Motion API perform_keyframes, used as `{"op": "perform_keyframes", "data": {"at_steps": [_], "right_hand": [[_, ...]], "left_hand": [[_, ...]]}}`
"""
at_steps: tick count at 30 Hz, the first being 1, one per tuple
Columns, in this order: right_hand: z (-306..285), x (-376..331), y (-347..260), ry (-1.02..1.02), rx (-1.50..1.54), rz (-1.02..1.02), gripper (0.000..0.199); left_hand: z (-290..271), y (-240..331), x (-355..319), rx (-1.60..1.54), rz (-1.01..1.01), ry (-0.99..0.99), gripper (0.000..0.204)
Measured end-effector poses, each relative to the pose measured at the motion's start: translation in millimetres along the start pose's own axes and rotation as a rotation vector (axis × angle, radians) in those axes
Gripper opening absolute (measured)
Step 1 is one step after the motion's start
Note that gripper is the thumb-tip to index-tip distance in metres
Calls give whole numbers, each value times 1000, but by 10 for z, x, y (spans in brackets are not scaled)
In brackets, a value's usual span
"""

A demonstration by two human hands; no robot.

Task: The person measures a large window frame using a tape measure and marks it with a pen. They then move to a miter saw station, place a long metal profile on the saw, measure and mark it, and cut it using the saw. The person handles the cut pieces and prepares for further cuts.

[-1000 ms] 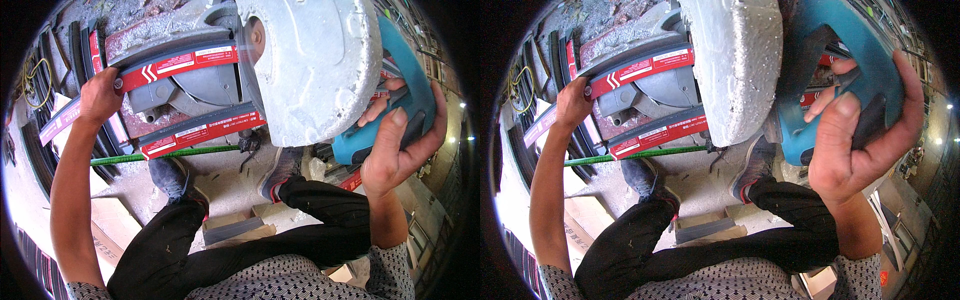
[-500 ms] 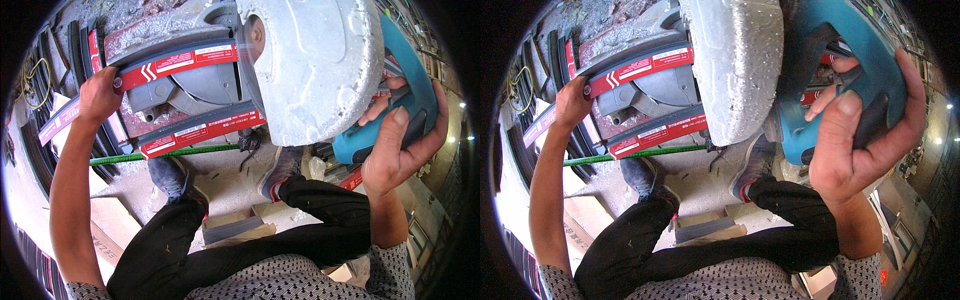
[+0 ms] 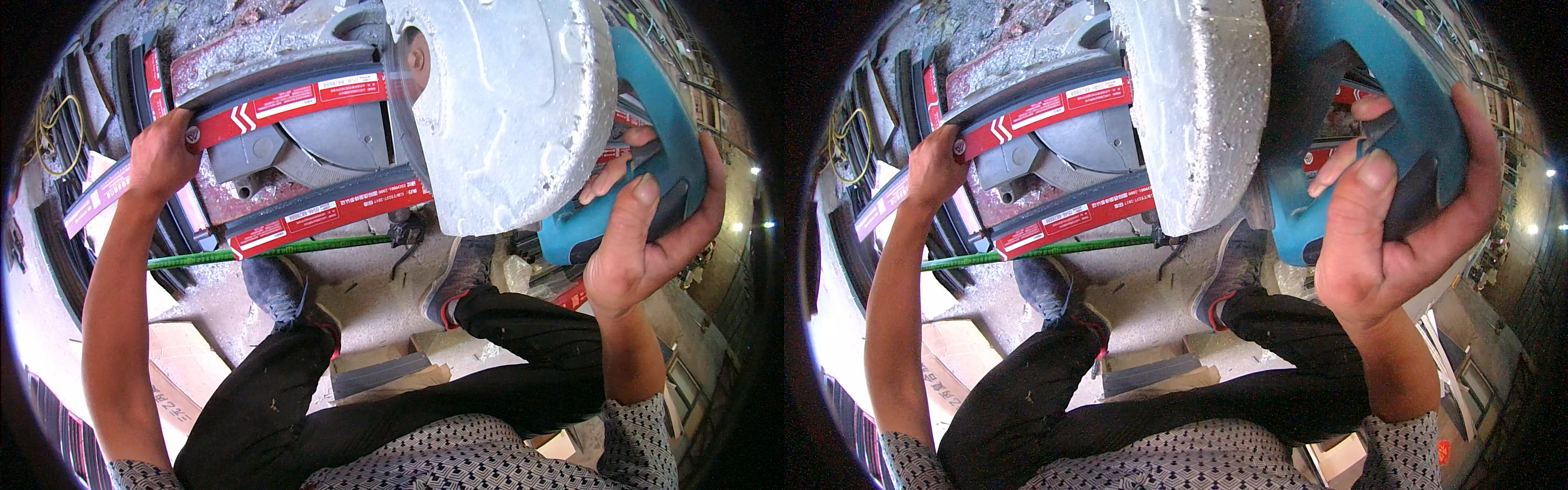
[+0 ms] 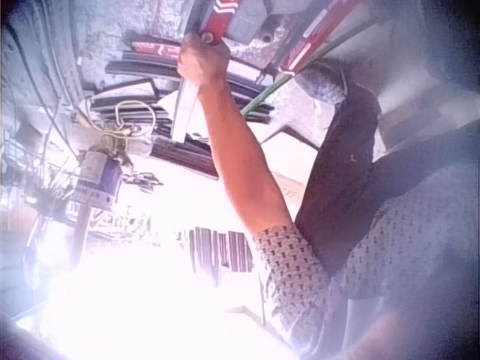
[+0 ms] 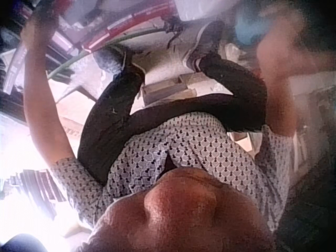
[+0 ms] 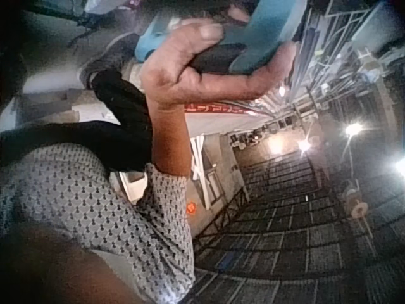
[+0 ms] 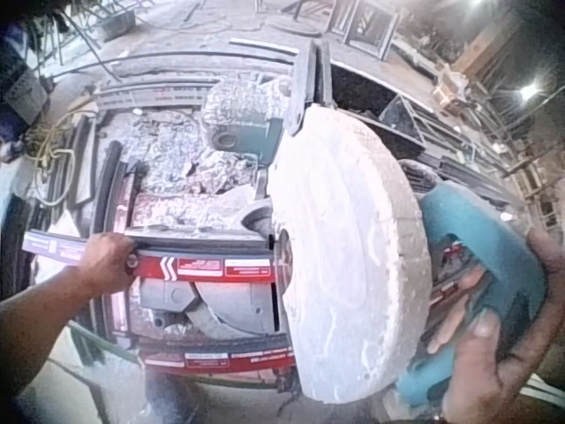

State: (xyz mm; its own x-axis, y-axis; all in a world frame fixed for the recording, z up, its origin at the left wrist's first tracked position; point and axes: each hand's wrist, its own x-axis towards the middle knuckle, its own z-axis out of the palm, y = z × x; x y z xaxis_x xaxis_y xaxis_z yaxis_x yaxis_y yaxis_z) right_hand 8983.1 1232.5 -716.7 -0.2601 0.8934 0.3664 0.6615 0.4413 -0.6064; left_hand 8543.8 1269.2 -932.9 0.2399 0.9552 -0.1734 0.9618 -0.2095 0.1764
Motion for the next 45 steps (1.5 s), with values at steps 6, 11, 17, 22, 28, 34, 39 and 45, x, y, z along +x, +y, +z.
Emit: {"op": "perform_keyframes", "data": {"at_steps": [6,11,17,22,28,34,39,45], "right_hand": [[22,11,-36,19,-15,19,59],[-22,110,-77,32,5,71,57],[-95,206,-62,-21,85,64,55],[-68,150,-53,-7,132,55,56],[-34,95,-42,20,97,59,56],[-17,50,-4,19,98,34,56],[20,34,-12,41,109,36,56],[14,10,29,46,111,14,56]], "left_hand": [[-9,16,-3,-11,-2,4,27],[-48,48,2,1,-10,-14,26],[-58,55,-2,7,-10,-3,28],[28,6,-5,-18,-9,19,31],[19,3,6,14,-10,3,33],[38,-20,9,8,-11,-12,33],[41,-15,-6,-6,13,32,29],[6,15,-2,1,13,25,27]]}}
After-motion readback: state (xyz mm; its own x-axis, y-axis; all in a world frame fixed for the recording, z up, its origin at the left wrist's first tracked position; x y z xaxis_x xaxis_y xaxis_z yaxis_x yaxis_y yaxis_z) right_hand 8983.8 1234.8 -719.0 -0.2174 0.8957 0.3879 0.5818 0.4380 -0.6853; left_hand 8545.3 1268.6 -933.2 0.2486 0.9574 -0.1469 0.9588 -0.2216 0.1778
